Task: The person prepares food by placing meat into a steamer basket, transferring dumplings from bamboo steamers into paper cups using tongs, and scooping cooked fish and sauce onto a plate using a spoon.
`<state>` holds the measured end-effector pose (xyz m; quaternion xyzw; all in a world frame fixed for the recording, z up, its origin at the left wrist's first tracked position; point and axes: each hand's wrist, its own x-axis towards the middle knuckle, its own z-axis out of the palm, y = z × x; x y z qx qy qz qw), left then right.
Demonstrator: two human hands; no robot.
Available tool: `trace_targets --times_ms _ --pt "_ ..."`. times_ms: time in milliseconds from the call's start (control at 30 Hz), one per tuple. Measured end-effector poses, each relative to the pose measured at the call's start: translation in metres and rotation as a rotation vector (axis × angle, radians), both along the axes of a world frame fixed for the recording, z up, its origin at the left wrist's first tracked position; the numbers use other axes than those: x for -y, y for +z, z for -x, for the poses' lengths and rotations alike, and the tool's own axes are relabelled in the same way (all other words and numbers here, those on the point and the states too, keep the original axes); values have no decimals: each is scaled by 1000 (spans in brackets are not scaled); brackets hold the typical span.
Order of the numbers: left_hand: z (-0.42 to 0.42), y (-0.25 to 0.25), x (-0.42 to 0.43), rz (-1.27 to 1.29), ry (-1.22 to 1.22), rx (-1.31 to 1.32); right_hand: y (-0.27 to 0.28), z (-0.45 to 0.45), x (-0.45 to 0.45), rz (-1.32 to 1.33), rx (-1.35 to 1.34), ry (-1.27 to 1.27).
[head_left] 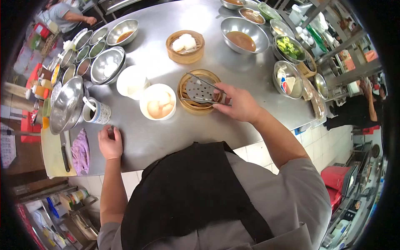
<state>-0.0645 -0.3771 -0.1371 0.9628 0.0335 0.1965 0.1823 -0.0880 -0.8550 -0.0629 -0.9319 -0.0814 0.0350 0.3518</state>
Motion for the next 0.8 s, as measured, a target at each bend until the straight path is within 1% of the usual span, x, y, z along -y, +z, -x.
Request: trace_targets --times_ms 100,200,233,300,367,433,533,633,667,733,800 --pt "-1 -5 -6 -21 -15 9 -8 11 14 78 100 14" --pt "-2 -11 -5 37 -38 18 -12 32 38 143 115 -63" --pt "-1 -8 -3 70 -23 12 -13 39 47 129 117 -107" --pt "0 -10 -5 40 -16 -10 -13 53 69 92 123 -164" --pt "0 -8 -7 20 -10 -27 -1 60 84 79 -21 -292" --pt "0 -9 -9 9 -22 -7 3 64 95 248 121 -382" --pt "0 -3 -5 11 -9 -5 28 49 84 85 209 -510" --pt "1 -1 -1 38 3 2 35 15 47 -158 302 -444" --pt "1 -1 0 51 0 10 25 -2 43 -37 308 -403" --pt "3 5 4 61 10 -4 31 -34 9 -36 216 -342" --pt "4 4 3 71 2 14 6 -80 -11 -64 238 -275"
